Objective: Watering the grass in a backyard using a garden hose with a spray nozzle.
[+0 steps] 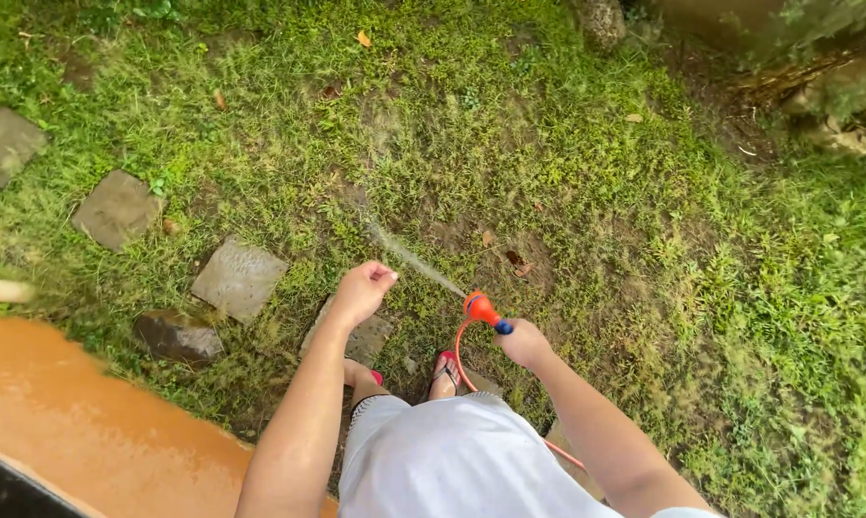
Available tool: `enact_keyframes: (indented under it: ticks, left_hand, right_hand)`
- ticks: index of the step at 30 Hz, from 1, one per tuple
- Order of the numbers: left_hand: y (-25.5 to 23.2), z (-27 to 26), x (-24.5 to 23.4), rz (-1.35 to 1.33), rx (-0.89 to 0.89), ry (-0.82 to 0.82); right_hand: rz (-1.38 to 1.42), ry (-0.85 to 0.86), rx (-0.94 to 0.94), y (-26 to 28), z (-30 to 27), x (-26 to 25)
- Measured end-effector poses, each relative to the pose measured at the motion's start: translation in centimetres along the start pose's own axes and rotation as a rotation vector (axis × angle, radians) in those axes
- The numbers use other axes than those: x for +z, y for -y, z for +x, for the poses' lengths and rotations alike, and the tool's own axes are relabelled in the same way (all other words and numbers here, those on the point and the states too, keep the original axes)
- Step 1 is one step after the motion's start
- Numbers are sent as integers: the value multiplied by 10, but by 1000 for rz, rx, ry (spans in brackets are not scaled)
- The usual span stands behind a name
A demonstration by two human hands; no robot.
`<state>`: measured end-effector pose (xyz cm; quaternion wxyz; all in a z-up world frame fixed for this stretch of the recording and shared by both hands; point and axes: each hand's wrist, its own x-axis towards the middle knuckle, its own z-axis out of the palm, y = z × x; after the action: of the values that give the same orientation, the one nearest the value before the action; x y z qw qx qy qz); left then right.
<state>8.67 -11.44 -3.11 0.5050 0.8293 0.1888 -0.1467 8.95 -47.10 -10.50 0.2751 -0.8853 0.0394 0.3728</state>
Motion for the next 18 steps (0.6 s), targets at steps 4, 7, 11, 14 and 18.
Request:
enact_keyframes:
  ticks: [4, 7, 11, 14, 18]
  left_hand:
    - [3, -4, 0, -14, 2, 1]
    - [-4, -12, -5, 7, -14, 1]
    - [2, -15, -6, -18, -51, -12]
    - [1, -9, -4, -34, -27, -31]
    - [-20, -16, -14, -8, -53, -44]
  right_hand:
    - [285, -107, 162, 17, -12, -16]
    - [-32, 28, 5, 12, 1, -13]
    - [234, -75, 76, 31, 2, -19]
    - [155, -51, 4, 12, 27, -16]
    - [-38, -62, 45, 79, -24, -43]
